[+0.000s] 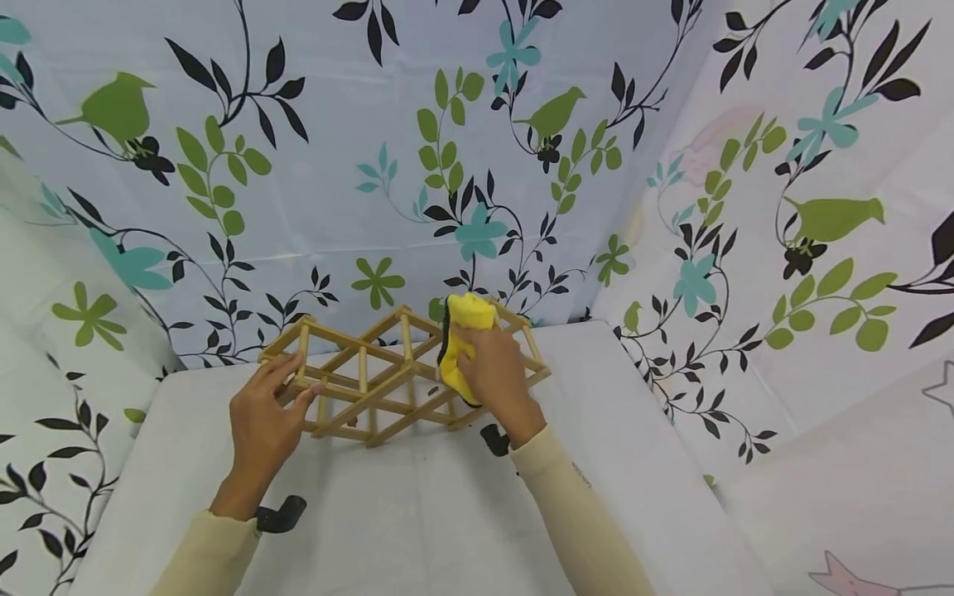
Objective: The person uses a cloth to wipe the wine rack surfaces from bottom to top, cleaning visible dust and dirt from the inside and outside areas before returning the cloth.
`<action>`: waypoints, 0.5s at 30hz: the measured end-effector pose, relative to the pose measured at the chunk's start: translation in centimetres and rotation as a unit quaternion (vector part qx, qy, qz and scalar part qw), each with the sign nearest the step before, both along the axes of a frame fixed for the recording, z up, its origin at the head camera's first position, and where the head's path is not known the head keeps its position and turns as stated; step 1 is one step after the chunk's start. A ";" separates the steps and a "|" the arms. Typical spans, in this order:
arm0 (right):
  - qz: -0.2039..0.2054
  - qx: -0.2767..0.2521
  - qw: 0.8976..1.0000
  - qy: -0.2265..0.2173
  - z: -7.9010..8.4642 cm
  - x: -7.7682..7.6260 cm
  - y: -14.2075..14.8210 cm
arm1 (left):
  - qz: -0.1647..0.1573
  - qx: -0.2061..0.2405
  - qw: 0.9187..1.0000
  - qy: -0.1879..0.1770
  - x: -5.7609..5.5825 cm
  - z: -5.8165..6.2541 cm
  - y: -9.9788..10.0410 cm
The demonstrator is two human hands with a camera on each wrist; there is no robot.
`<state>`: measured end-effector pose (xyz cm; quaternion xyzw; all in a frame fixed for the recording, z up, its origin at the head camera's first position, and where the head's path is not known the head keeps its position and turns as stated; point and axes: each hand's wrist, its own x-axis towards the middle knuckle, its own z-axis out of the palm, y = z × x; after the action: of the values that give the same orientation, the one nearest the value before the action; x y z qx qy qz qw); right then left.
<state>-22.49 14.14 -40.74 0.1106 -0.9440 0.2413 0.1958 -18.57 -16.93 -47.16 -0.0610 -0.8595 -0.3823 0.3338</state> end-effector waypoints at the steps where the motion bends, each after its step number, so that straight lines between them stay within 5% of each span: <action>1: -0.017 -0.018 0.999 0.020 0.3 -0.7 0.1 | -0.002 -0.001 1.000 -0.001 -0.1 0.0 0.0; 4: -0.061 -0.043 0.993 0.097 0.7 -3.1 0.2 | -0.003 -0.004 1.000 -0.002 -0.1 0.0 0.1; 7: -0.059 -0.002 0.992 0.114 -0.1 -5.3 -0.1 | 0.002 -0.005 1.000 -0.002 -0.1 0.1 0.2; 9: -0.038 0.056 0.994 0.087 -1.0 -6.2 -0.7 | 0.003 -0.002 1.000 -0.003 0.0 -0.1 0.1; 12: -0.008 0.135 0.991 -0.013 -1.6 -6.2 -1.4 | 0.003 0.001 1.000 -0.006 0.1 -0.2 0.1; 15: -0.001 0.132 0.987 -0.090 -0.9 -5.2 -1.3 | 0.002 0.002 1.000 -0.007 0.1 -0.3 0.3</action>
<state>-27.73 12.89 -41.63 0.1122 -0.9815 0.1234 0.0941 -18.49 -16.66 -47.43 -0.0561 -0.8613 -0.3836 0.3283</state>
